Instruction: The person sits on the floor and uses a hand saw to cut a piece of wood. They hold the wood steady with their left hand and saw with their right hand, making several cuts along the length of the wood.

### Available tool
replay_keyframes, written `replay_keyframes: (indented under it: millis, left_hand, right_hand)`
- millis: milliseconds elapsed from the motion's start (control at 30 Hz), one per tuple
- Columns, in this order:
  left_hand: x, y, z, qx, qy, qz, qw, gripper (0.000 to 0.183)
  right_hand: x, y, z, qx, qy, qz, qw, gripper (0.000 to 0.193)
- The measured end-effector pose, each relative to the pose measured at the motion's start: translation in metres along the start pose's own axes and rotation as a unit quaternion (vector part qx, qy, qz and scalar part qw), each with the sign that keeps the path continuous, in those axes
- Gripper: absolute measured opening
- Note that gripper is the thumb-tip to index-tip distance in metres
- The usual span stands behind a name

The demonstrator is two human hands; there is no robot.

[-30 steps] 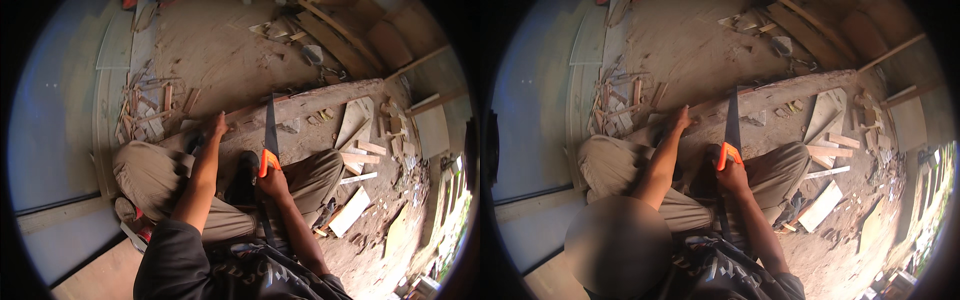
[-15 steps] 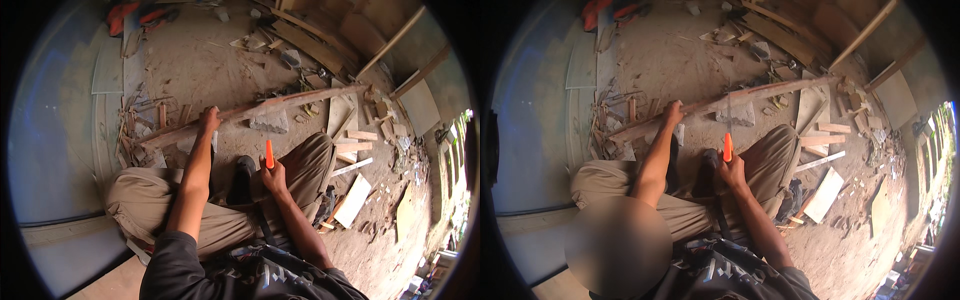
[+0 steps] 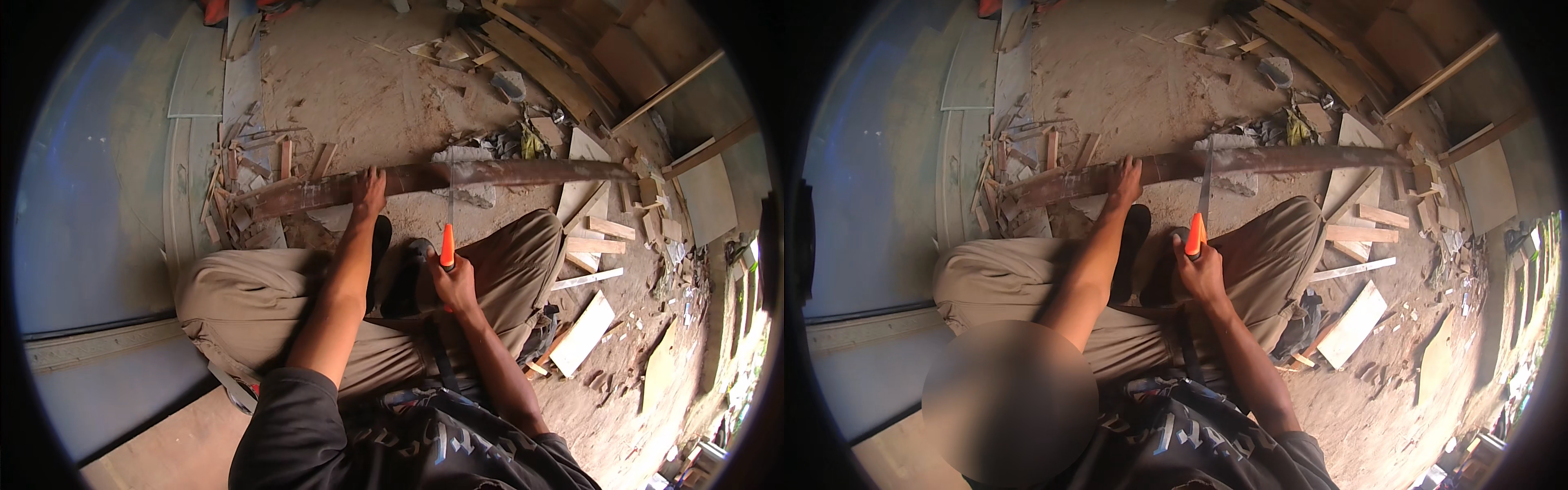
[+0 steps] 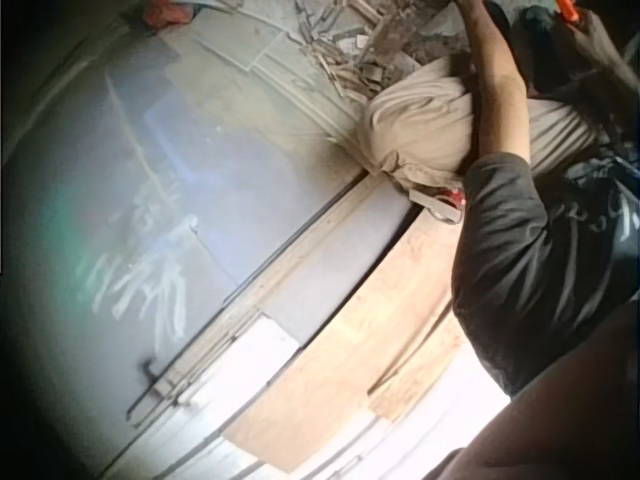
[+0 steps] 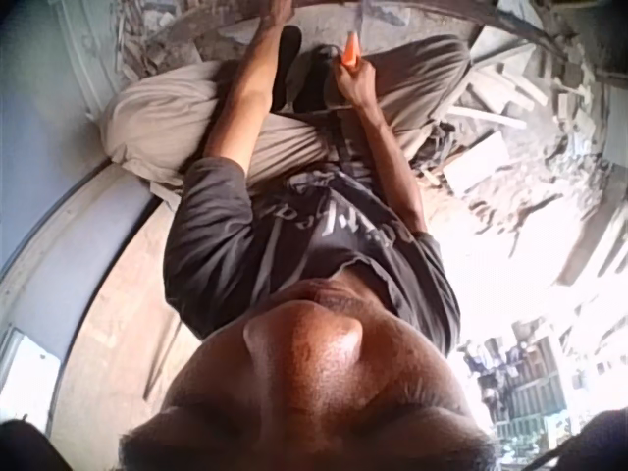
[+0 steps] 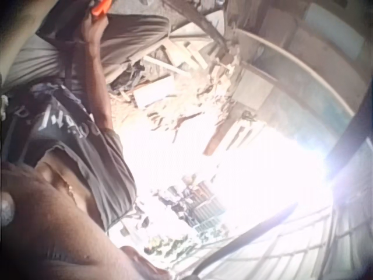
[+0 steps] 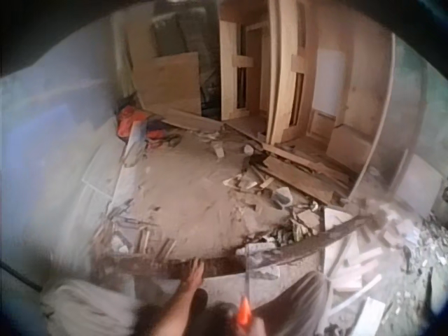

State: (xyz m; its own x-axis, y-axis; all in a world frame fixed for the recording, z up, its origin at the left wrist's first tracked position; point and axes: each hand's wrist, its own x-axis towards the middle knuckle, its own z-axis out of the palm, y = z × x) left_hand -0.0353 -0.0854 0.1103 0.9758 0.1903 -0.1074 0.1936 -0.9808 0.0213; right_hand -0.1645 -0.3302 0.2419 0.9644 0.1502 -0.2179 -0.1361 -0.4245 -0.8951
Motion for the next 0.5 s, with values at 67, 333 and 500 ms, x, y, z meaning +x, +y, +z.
replay_keyframes:
  millis: [67,333,500]
  left_hand:
    - [-0.016,-0.001,0.013,0.060,-0.035,0.013,0.997,0.070]
    - [-0.030,0.006,0.041,0.072,-0.069,-0.012,0.995,0.076]
    - [-0.032,0.003,0.045,-0.034,-0.098,-0.030,0.994,0.083]
  right_hand:
    - [0.004,0.009,-0.002,0.024,0.013,0.018,0.999,0.044]
    - [0.012,0.023,-0.014,0.020,0.020,0.047,0.998,0.046]
    - [0.013,0.015,-0.014,-0.015,0.004,0.032,0.999,0.046]
